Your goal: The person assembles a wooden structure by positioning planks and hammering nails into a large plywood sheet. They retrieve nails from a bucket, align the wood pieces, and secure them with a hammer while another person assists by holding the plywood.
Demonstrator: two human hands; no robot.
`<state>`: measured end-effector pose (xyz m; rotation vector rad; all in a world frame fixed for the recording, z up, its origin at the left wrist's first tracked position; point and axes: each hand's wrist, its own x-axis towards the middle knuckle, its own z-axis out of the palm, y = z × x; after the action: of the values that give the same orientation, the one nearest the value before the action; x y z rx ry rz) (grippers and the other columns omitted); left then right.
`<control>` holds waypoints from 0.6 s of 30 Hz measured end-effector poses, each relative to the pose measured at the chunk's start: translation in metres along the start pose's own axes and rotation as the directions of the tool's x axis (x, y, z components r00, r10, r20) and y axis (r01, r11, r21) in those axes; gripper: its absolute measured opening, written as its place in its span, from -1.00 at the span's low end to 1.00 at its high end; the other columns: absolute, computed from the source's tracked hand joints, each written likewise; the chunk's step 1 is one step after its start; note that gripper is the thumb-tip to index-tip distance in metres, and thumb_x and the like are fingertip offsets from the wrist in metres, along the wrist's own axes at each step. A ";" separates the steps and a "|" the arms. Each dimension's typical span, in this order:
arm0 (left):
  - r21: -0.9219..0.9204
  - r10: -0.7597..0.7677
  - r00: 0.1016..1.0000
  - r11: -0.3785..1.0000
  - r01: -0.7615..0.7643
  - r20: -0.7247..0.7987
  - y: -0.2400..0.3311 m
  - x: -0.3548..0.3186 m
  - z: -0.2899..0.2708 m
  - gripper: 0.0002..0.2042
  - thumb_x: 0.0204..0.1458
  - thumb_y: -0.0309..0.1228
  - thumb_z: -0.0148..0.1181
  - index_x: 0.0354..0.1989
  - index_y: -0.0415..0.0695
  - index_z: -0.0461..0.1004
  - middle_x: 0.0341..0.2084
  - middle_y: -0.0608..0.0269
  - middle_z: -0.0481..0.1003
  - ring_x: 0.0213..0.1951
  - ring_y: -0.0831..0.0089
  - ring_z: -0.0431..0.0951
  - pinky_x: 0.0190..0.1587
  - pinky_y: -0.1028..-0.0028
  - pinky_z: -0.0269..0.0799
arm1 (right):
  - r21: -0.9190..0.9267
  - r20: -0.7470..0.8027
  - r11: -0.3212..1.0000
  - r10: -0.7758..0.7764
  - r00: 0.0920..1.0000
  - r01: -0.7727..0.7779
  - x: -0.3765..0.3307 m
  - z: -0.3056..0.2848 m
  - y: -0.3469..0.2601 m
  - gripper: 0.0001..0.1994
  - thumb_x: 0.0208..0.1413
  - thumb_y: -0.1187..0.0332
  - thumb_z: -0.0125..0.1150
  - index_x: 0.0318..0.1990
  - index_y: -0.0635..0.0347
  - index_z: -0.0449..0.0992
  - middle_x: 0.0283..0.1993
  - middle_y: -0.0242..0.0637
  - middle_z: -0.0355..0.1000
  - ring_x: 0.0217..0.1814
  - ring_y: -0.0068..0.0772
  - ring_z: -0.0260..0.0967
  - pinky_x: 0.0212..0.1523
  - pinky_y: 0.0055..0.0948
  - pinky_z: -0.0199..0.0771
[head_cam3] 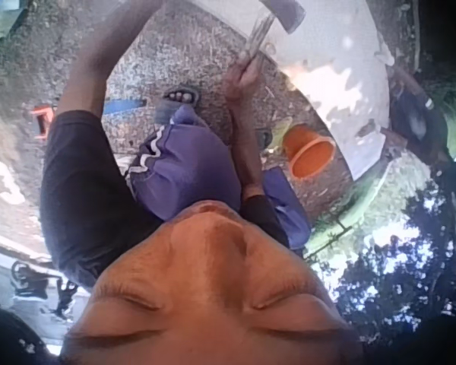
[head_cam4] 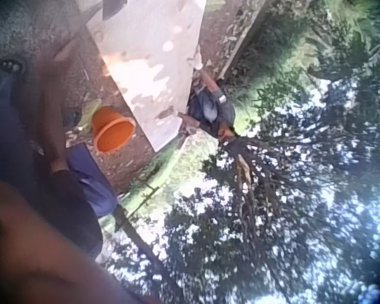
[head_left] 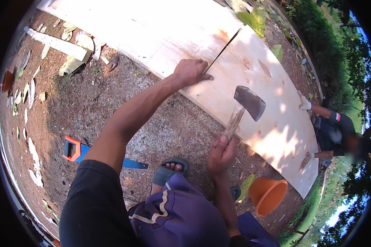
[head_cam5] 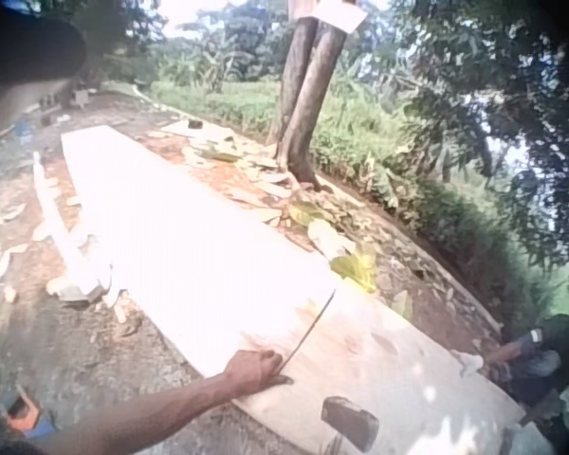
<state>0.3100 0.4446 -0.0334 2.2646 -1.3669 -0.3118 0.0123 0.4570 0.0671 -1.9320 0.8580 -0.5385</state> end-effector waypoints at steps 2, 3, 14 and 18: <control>0.017 0.000 1.000 1.000 0.001 -0.021 -0.008 0.004 -0.006 -0.48 0.10 0.17 0.22 -0.34 -0.15 0.44 -0.36 0.12 0.54 -0.26 0.07 0.61 -0.22 0.14 0.51 | 0.259 -0.177 0.932 -0.213 0.961 0.254 0.020 -0.001 -0.042 -0.64 0.46 0.06 -0.10 -0.09 0.25 0.26 -0.37 -0.25 0.29 -0.59 -0.46 0.22 -0.54 -0.49 0.35; 0.001 -0.003 1.000 1.000 0.004 -0.018 -0.004 0.005 -0.004 -0.48 0.09 0.17 0.23 -0.35 -0.14 0.44 -0.37 0.12 0.53 -0.27 0.07 0.61 -0.22 0.14 0.51 | 0.321 -0.292 0.841 -0.349 0.890 0.436 0.027 -0.005 -0.061 -0.63 0.46 0.04 -0.11 -0.07 0.24 0.25 -0.37 -0.28 0.26 -0.59 -0.51 0.19 -0.53 -0.55 0.34; -0.041 -0.014 0.997 0.999 0.011 -0.076 -0.006 0.007 -0.002 -0.48 0.03 0.15 0.30 -0.40 -0.15 0.44 -0.42 0.14 0.55 -0.31 0.07 0.64 -0.29 0.13 0.53 | -0.054 0.015 0.995 0.090 0.996 -0.089 -0.010 0.019 0.008 -0.71 0.44 0.15 -0.07 -0.11 0.25 0.30 -0.40 -0.05 0.38 -0.48 -0.13 0.38 -0.44 -0.20 0.40; -0.044 -0.022 0.996 0.999 0.018 -0.082 -0.007 0.010 -0.004 -0.49 0.05 0.12 0.30 -0.43 -0.15 0.41 -0.43 0.14 0.55 -0.34 0.07 0.62 -0.29 0.13 0.51 | 0.430 -0.325 0.776 -0.343 0.882 0.460 0.027 0.007 -0.052 -0.66 0.44 0.12 -0.07 -0.07 0.30 0.27 -0.39 0.04 0.40 -0.52 -0.08 0.37 -0.48 -0.13 0.36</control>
<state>0.3221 0.4395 -0.0328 2.2316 -1.2849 -0.2495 0.0529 0.4582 0.1103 -1.5793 0.3665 -1.1461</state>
